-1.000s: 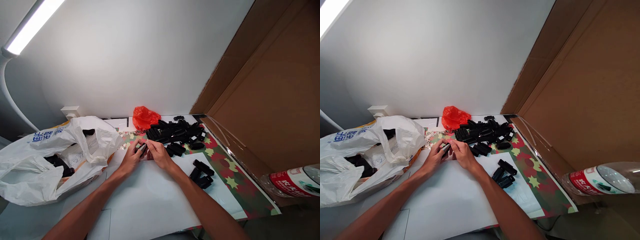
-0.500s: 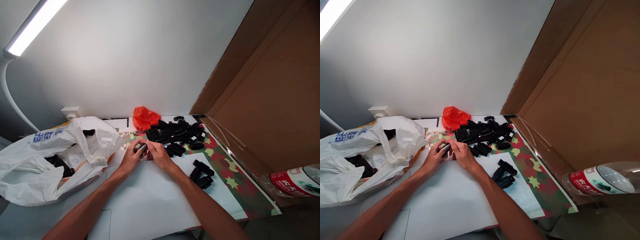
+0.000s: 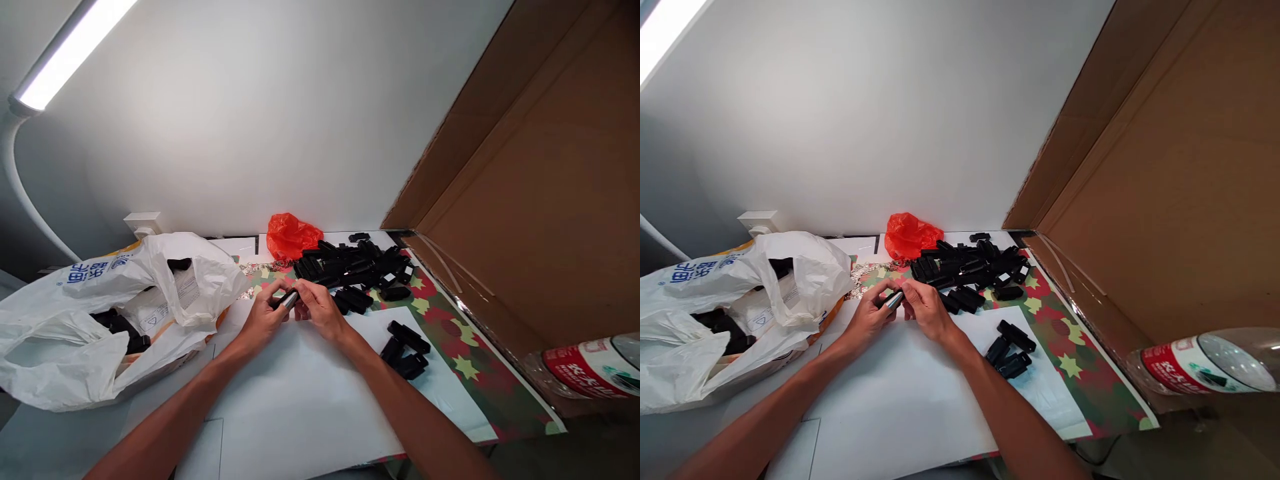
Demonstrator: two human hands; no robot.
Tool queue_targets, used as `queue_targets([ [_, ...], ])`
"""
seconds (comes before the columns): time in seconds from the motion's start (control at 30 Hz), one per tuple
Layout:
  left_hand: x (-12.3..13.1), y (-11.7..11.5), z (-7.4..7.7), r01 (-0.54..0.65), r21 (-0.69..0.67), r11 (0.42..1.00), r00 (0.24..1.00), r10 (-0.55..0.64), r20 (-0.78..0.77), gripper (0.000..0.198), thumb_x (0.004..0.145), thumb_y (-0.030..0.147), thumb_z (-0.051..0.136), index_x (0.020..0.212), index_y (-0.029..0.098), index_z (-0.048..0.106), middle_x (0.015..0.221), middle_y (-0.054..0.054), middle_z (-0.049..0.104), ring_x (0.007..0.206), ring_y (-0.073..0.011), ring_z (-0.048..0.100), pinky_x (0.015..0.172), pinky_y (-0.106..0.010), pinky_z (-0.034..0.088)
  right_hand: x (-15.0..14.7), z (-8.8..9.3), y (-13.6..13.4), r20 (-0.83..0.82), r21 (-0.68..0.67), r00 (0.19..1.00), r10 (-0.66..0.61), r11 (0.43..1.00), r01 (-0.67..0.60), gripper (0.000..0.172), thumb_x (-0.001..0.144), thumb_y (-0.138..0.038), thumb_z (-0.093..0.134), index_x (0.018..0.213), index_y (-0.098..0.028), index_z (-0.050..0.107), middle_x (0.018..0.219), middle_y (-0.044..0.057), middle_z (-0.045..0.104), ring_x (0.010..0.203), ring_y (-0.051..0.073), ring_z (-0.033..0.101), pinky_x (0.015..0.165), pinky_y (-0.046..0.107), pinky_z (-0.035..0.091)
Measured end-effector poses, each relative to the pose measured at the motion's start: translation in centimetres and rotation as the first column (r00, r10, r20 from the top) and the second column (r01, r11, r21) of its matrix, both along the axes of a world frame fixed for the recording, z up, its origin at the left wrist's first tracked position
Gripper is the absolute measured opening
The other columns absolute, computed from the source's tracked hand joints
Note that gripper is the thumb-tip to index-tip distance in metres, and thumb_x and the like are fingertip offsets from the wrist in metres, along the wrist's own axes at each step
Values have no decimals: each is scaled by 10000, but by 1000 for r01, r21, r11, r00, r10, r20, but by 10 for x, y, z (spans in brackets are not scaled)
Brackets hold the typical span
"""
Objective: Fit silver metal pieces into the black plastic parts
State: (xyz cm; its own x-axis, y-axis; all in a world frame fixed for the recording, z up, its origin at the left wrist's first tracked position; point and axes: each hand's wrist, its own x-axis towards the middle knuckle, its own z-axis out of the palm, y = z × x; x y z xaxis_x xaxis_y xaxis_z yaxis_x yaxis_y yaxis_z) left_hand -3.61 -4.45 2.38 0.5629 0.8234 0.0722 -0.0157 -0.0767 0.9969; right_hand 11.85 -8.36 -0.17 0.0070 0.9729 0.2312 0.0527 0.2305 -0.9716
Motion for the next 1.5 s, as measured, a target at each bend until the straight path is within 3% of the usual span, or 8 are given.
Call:
queue_targets([
  [0.13, 1, 1, -3, 24, -5, 1000, 1000, -24, -12, 289, 838, 407, 712, 823, 201, 511, 545, 77, 488, 472, -69, 373, 467, -193, 249, 2, 1, 1, -50, 3, 998, 33, 999, -32, 606, 965, -771, 491, 754, -207, 566, 599, -28, 524, 534, 129, 535, 512, 250, 417],
  [0.37, 0, 0, -4, 51, -25, 998, 999, -52, -10, 255, 838, 368, 688, 836, 203, 494, 642, 16, 655, 482, -69, 399, 469, -193, 268, 5, 6, 4, -147, 15, 988, 38, 999, -37, 590, 864, -766, 660, 698, -206, 576, 536, -45, 510, 483, 112, 488, 498, 244, 385],
  [0.63, -2, 1, -6, 49, -25, 998, 998, -50, -45, 221, 830, 364, 672, 844, 204, 519, 622, 45, 582, 497, -75, 411, 480, -194, 273, 8, 6, 5, -152, -38, 988, -8, 999, 2, 564, 800, -735, 742, 675, -198, 625, 540, -31, 538, 482, 105, 423, 482, 253, 314],
  [0.9, -1, 0, -3, 44, 76, 996, 995, -37, -93, 212, 868, 375, 647, 825, 186, 562, 628, 49, 522, 517, -77, 409, 486, -203, 279, 10, 8, 3, -31, 52, 998, -60, 997, 62, 535, 858, -687, 712, 660, -196, 639, 549, -31, 527, 524, 113, 450, 536, 262, 361],
  [1.27, -2, -4, 2, 19, 83, 996, 995, -11, -94, 216, 868, 378, 674, 821, 183, 592, 663, 41, 521, 545, -87, 446, 500, -206, 304, 9, 12, 0, 76, 82, 985, -156, 985, 150, 574, 868, -741, 658, 672, -203, 687, 560, -14, 548, 541, 135, 469, 549, 279, 381],
  [1.5, -3, -3, -1, 20, 81, 996, 994, -11, -113, 243, 929, 405, 637, 846, 183, 582, 756, 21, 611, 559, -78, 427, 519, -210, 318, 12, 14, -5, 208, 156, 957, -200, 973, 170, 472, 968, -604, 633, 718, -218, 736, 622, 10, 683, 661, 184, 578, 695, 320, 418],
])
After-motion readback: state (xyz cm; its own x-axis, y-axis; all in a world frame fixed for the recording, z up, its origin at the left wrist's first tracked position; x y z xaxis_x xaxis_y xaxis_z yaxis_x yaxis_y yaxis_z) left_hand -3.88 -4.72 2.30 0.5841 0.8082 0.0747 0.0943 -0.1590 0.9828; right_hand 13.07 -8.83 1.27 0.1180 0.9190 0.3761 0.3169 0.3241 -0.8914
